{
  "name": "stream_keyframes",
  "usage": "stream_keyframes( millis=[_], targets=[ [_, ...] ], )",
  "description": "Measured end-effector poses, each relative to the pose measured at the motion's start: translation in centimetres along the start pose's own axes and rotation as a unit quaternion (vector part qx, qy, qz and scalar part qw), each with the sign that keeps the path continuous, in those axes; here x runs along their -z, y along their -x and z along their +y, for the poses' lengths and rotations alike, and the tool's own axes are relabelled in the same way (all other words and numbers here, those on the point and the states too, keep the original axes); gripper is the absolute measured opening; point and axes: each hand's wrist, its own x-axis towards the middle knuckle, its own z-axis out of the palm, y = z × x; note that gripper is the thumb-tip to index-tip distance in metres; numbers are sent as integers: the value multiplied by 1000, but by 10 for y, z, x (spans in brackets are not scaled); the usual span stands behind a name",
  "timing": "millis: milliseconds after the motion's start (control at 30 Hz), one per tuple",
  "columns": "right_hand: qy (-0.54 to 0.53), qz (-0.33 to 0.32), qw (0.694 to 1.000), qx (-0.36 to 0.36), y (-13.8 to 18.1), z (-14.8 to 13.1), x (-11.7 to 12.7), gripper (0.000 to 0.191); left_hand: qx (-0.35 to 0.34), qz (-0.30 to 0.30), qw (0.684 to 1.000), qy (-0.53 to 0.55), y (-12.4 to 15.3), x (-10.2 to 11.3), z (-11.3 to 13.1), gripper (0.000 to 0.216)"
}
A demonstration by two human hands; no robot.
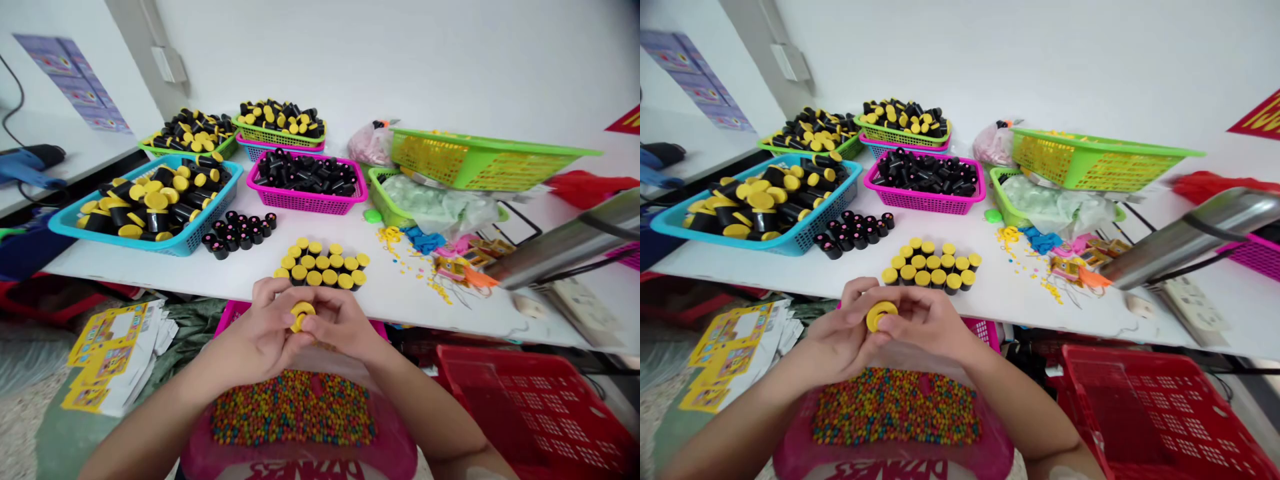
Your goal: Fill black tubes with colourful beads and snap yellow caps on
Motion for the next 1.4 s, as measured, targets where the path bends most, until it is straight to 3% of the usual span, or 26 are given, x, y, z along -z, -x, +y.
stream_keyframes(
  millis=[267,467,567,633,667,700,767,833,900,1033,1167,1233,1300,1400],
  targets=[
    [60,37,997,22,8,1,-5,22,-12,-3,1000,1,1,-1,1,43],
    [36,6,999,-16,7,-3,-11,33,2,33,999,-21,6,0,0,42],
    [107,-31,994,-13,2,-14,7,51,31,72,994,-70,10,7,-8,35],
    [205,0,979,10,-3,-24,38,52,62,97,989,-97,15,13,-23,36],
    [279,51,959,13,-6,-29,58,48,90,105,985,-99,18,16,-34,40],
    [372,124,920,-2,-10,-33,82,44,130,108,981,-92,21,17,-44,46],
    [570,263,774,-85,-18,-36,132,36,226,84,969,-55,25,16,-65,61],
    [699,283,614,-231,-25,-32,177,32,308,39,950,-17,25,10,-79,71],
    [718,288,566,-285,-30,-22,208,34,338,11,941,12,20,-1,-86,73],
    [720,254,557,-326,-33,-1,230,35,302,33,952,31,8,-18,-85,72],
    [731,235,559,-312,-31,10,238,39,260,63,963,24,13,-8,-88,71],
    [747,228,558,-279,-30,14,243,38,279,145,948,-60,20,5,-96,63],
    [761,221,560,-242,-29,17,247,36,294,222,911,-184,25,18,-107,54],
    [759,225,569,-221,-26,15,247,32,315,221,881,-277,25,30,-125,41]
  ],
)
